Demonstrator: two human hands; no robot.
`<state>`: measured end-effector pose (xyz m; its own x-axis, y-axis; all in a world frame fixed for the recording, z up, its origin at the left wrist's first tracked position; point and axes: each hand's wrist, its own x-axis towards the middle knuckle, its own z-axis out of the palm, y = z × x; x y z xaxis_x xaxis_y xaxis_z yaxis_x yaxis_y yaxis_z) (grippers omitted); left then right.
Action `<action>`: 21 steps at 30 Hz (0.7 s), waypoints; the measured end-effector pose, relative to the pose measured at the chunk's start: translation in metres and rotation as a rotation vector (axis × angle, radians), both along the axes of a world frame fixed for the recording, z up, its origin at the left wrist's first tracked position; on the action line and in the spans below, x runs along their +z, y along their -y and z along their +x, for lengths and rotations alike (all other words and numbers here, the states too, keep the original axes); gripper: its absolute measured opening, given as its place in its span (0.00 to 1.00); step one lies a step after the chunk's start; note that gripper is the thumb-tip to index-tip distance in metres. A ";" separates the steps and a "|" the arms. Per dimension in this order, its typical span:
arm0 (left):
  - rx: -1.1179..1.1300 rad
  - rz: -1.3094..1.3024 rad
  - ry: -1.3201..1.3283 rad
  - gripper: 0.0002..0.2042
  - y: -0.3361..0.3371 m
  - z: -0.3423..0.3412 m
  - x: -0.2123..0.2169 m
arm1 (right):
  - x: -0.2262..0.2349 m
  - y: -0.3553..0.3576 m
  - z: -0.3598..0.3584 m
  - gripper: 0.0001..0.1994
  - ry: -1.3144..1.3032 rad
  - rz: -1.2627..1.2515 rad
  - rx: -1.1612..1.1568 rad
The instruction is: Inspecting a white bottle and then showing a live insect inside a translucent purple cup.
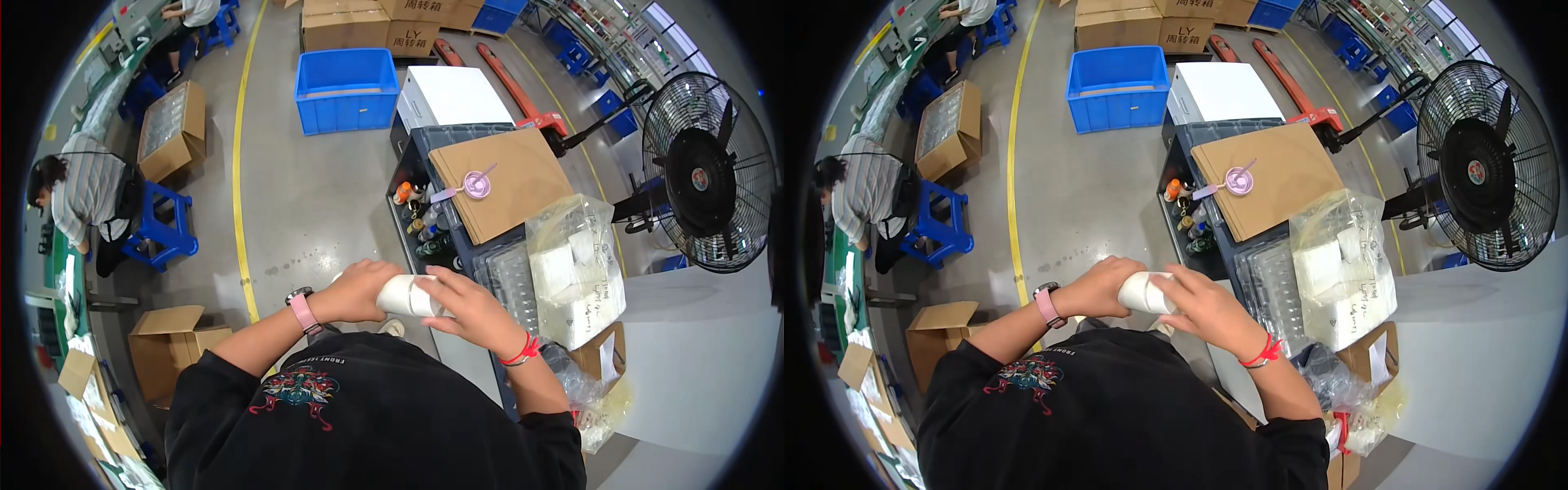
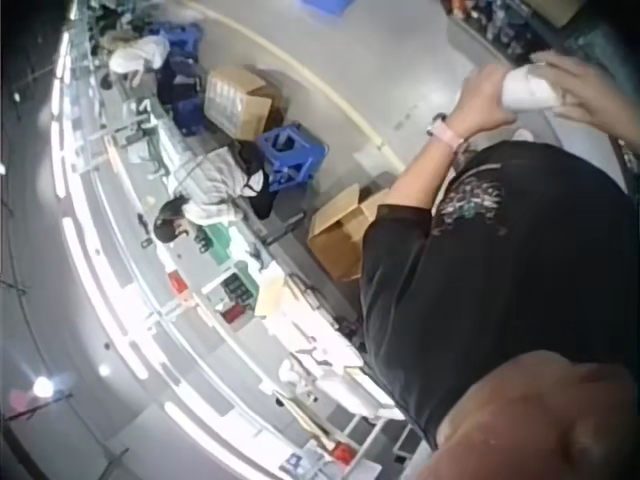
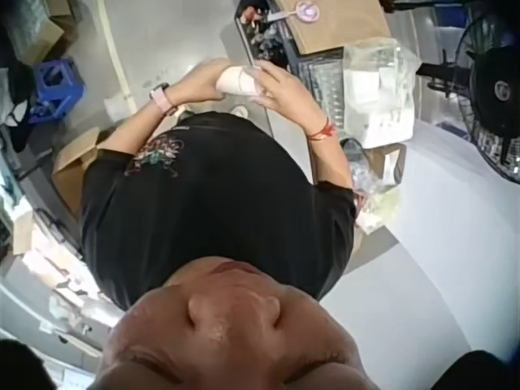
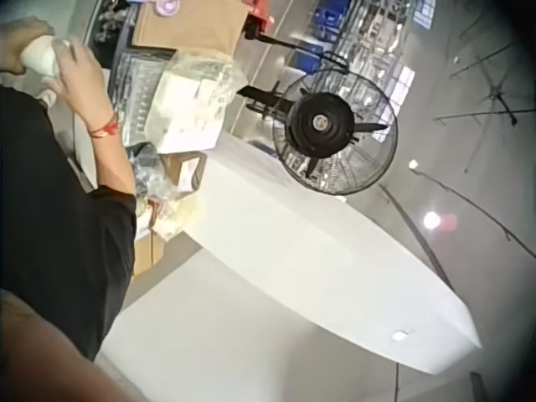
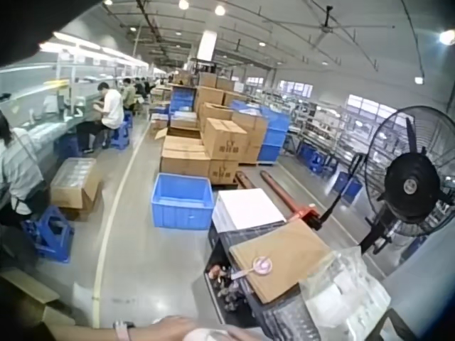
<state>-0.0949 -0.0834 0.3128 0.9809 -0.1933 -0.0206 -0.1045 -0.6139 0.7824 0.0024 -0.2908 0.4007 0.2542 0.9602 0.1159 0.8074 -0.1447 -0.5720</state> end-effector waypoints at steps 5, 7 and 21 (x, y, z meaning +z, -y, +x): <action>0.024 0.044 0.023 0.29 0.003 -0.009 -0.011 | -0.024 -0.002 -0.015 0.33 -0.007 -0.159 -0.299; 0.010 0.038 0.006 0.28 -0.001 -0.009 -0.017 | -0.025 -0.007 -0.017 0.33 -0.073 -0.280 -0.329; -0.003 0.009 -0.094 0.27 -0.034 -0.014 -0.035 | -0.036 -0.036 -0.026 0.31 -0.106 -0.202 -0.390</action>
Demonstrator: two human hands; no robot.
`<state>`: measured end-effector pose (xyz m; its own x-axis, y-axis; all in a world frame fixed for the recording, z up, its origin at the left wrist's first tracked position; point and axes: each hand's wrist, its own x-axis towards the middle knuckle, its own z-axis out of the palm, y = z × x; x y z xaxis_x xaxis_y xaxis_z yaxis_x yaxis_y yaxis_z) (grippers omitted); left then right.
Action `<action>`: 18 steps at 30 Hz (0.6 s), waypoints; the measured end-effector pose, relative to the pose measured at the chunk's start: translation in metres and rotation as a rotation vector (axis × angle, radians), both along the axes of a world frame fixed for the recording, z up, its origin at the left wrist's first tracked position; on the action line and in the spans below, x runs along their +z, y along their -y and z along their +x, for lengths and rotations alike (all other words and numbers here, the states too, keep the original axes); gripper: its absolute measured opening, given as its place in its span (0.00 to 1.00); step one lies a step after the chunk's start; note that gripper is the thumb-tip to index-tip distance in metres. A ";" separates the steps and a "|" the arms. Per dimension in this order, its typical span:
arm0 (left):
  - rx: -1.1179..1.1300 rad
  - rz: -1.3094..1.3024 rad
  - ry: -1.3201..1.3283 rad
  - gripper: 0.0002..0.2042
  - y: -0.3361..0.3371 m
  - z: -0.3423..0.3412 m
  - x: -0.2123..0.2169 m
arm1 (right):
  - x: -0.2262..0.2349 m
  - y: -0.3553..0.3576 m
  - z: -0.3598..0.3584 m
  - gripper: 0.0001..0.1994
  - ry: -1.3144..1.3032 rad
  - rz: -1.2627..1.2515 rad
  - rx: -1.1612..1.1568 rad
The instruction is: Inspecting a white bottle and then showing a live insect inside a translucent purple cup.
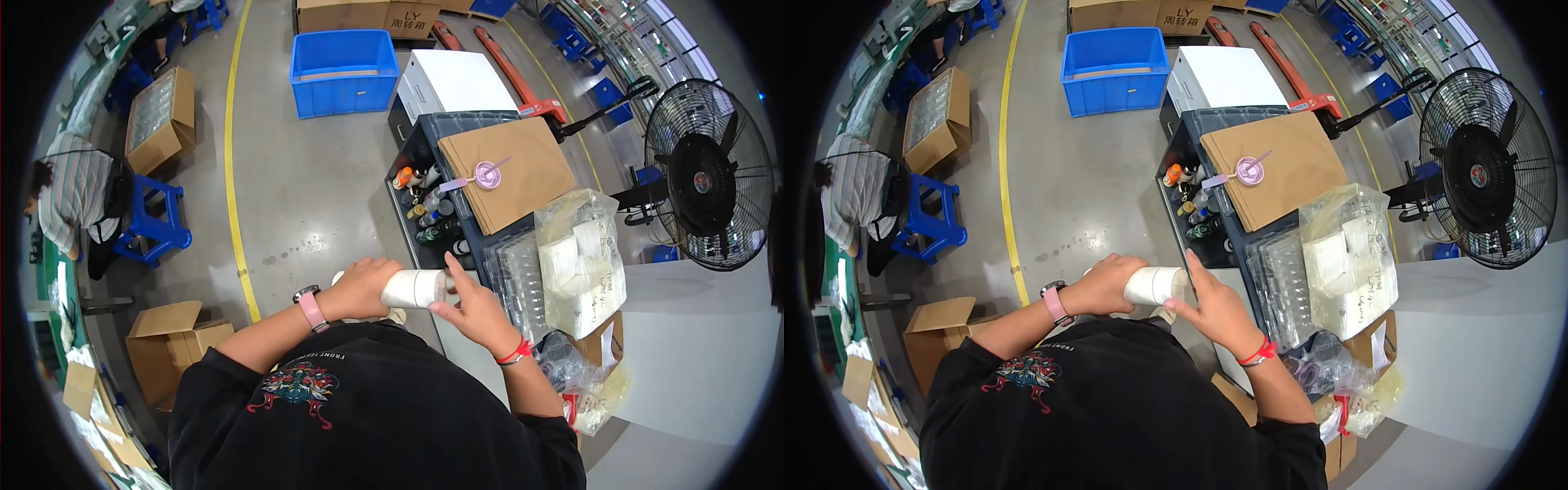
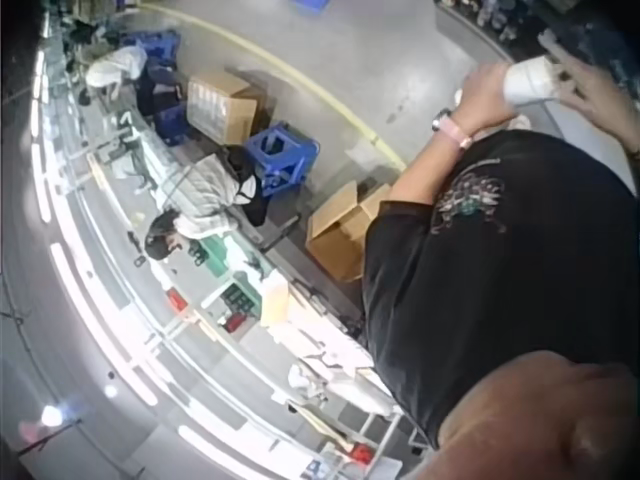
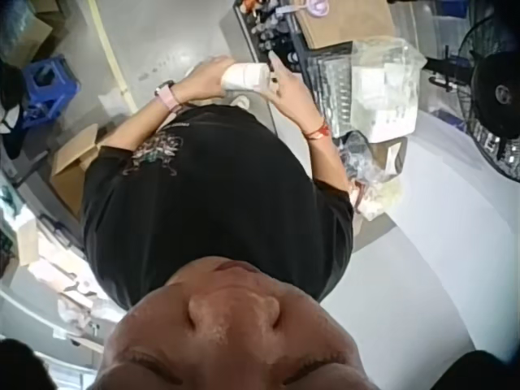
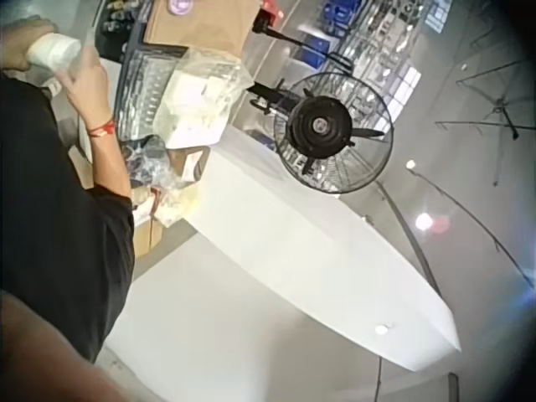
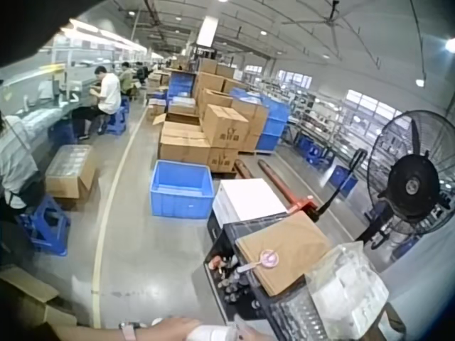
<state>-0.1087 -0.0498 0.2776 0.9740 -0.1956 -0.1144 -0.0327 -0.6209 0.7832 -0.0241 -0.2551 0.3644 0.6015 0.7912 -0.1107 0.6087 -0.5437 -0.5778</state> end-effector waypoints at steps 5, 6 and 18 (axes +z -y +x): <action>-0.016 0.041 0.076 0.28 -0.006 0.002 0.001 | 0.006 -0.004 -0.005 0.34 -0.179 -0.160 -0.058; -0.034 0.077 0.081 0.28 -0.008 0.001 0.001 | 0.003 -0.006 0.000 0.34 -0.176 -0.157 -0.067; -0.077 0.025 0.019 0.28 -0.010 -0.007 -0.012 | -0.026 0.004 -0.003 0.31 -0.261 -0.464 -0.061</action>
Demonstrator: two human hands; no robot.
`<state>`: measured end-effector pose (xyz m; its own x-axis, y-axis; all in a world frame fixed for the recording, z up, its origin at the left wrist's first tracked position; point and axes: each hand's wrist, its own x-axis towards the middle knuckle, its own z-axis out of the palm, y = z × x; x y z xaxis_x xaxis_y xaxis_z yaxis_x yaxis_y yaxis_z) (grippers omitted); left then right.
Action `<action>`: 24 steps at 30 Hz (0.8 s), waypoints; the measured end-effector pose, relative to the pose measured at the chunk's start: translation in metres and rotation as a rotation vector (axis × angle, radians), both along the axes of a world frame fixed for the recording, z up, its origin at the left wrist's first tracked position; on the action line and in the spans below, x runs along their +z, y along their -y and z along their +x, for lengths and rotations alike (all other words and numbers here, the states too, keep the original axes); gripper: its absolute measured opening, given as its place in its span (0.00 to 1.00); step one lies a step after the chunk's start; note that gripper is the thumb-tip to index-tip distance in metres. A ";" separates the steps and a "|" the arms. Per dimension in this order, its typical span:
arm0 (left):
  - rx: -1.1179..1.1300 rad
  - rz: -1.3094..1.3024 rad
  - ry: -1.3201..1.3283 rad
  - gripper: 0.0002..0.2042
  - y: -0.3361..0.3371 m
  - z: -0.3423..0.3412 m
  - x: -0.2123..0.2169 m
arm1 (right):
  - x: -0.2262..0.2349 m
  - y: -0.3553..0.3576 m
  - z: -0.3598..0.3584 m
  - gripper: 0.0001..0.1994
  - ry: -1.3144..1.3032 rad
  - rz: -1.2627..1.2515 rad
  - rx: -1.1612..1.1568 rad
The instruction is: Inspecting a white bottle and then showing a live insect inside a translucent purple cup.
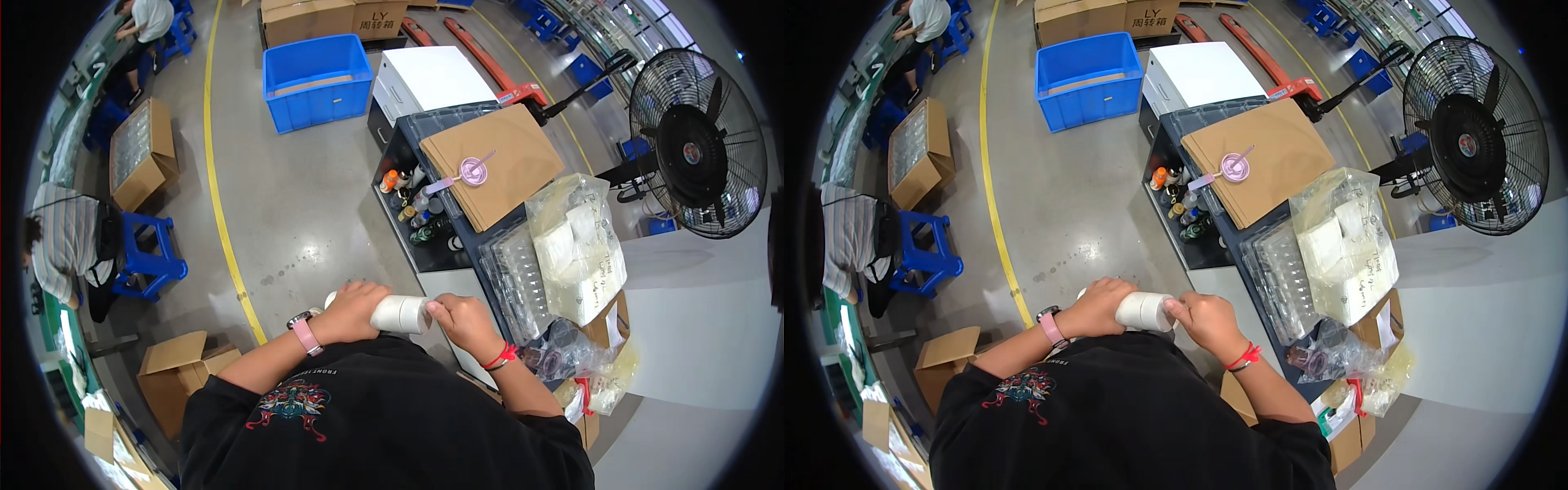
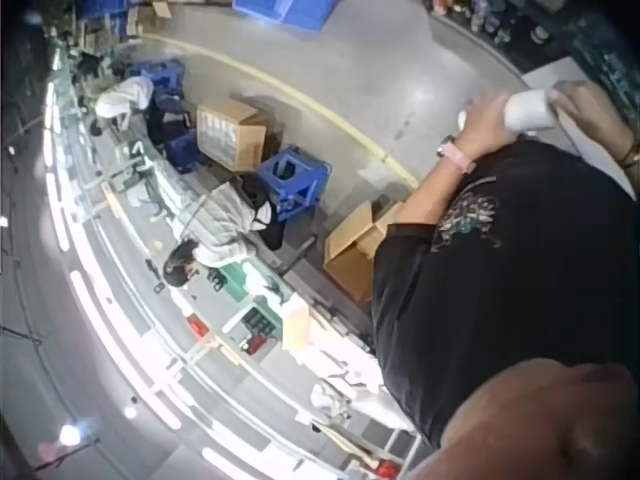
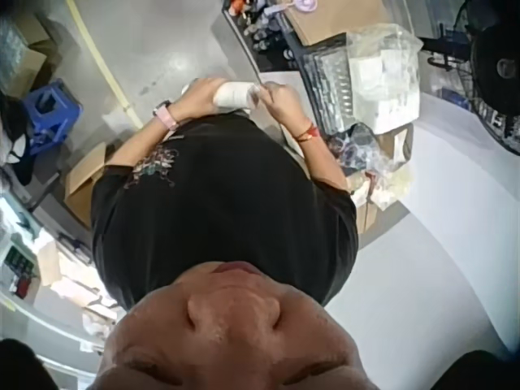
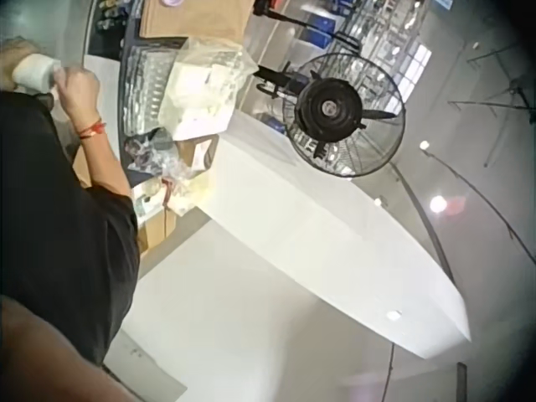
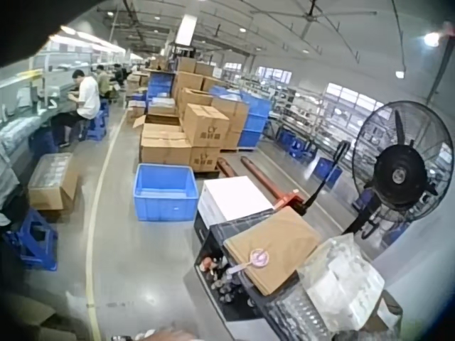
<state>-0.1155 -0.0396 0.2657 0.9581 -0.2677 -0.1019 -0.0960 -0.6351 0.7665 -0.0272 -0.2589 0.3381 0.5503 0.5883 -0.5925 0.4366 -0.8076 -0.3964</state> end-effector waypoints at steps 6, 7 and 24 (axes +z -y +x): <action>-0.061 -0.161 -0.069 0.29 -0.008 -0.003 -0.017 | -0.011 -0.006 -0.013 0.31 0.394 0.757 0.393; -0.055 -0.125 -0.077 0.29 -0.007 -0.005 -0.018 | -0.012 -0.007 -0.020 0.32 0.250 0.607 0.196; 0.023 0.028 0.036 0.29 -0.011 -0.006 -0.024 | -0.046 -0.030 -0.040 0.31 0.021 0.489 -0.339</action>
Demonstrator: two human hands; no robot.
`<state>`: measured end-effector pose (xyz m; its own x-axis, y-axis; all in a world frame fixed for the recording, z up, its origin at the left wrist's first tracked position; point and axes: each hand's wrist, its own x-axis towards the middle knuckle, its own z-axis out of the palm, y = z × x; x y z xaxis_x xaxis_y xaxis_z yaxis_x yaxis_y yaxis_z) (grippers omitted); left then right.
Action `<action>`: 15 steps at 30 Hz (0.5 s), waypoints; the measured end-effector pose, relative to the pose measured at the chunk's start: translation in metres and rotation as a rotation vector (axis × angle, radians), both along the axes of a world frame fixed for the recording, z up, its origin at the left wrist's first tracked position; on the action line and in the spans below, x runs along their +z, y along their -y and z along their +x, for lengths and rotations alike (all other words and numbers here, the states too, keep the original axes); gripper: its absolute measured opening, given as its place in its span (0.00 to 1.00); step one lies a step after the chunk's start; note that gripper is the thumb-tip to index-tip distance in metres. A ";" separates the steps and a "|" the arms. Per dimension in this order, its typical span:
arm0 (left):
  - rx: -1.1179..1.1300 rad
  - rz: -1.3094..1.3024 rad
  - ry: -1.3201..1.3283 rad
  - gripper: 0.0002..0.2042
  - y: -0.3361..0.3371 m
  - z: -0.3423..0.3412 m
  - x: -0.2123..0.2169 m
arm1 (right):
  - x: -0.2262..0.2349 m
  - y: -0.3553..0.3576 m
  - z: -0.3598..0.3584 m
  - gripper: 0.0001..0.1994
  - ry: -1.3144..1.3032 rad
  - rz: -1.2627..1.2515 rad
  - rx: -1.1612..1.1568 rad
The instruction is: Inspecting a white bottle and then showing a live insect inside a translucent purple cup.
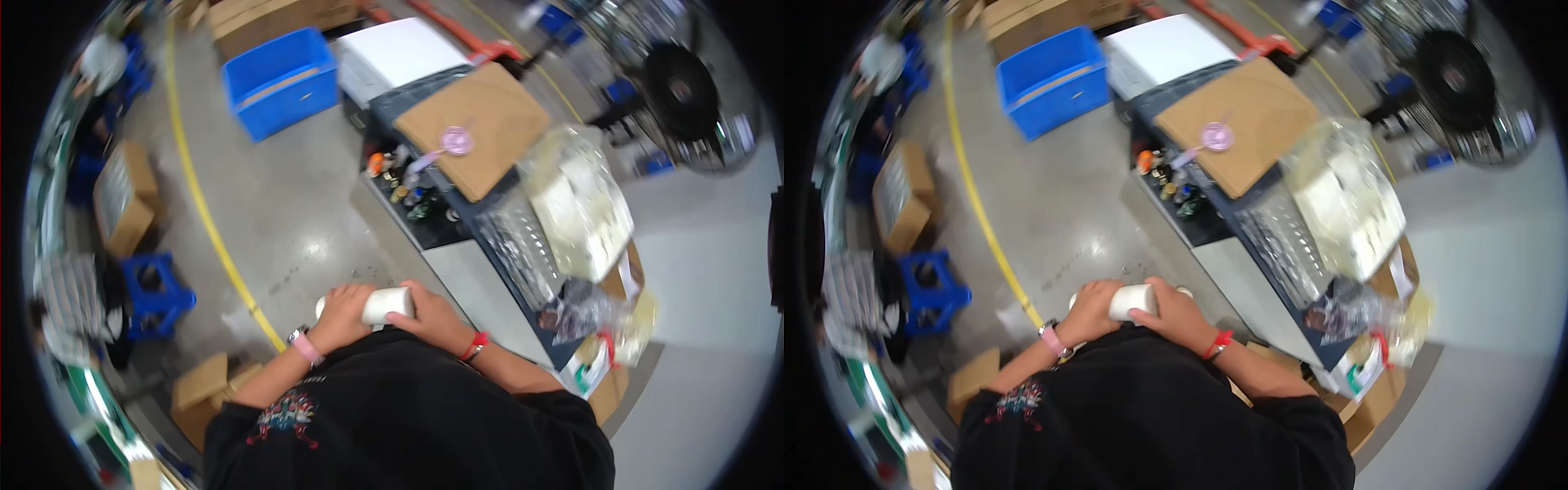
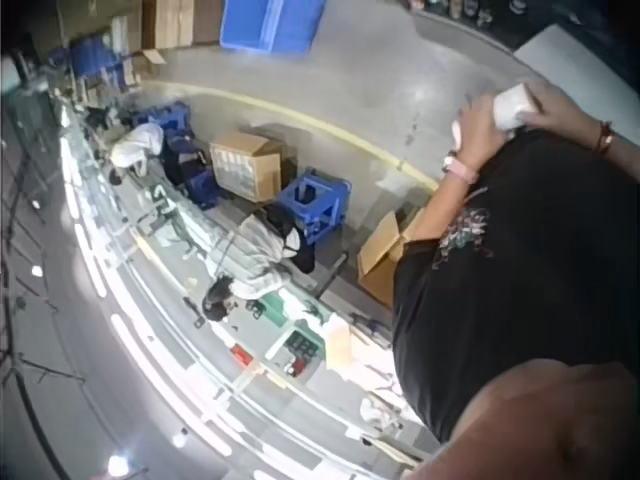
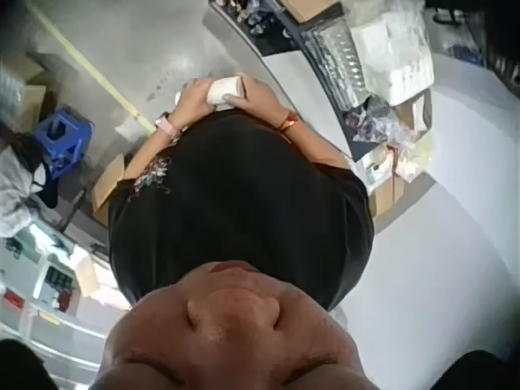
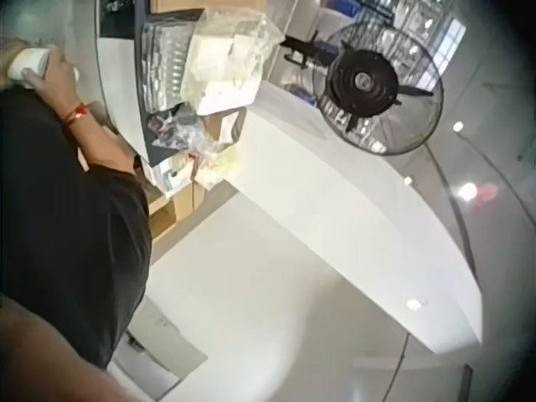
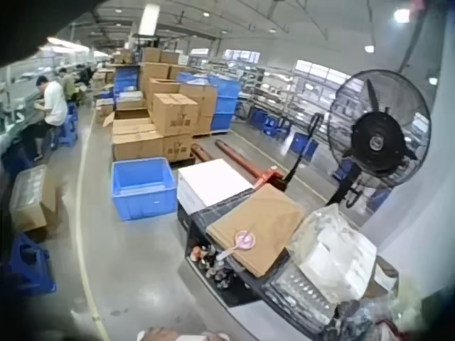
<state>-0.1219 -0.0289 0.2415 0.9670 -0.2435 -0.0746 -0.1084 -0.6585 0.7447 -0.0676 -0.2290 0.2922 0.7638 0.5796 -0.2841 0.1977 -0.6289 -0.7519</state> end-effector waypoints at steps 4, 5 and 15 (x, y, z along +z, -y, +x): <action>0.030 -0.033 0.168 0.17 0.009 0.007 -0.019 | -0.011 -0.002 -0.002 0.31 -0.093 0.040 -0.088; 0.006 0.025 0.153 0.19 0.011 0.009 -0.012 | -0.018 0.001 -0.004 0.31 -0.062 0.077 -0.102; -0.225 -0.239 -0.091 0.25 0.076 0.032 -0.001 | -0.026 0.061 -0.029 0.28 0.261 0.219 -0.219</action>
<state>-0.0902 -0.1047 0.2405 0.8789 -0.4714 -0.0729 -0.1574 -0.4309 0.8886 -0.0968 -0.2902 0.2662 0.9060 0.4207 0.0480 0.2790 -0.5078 -0.8150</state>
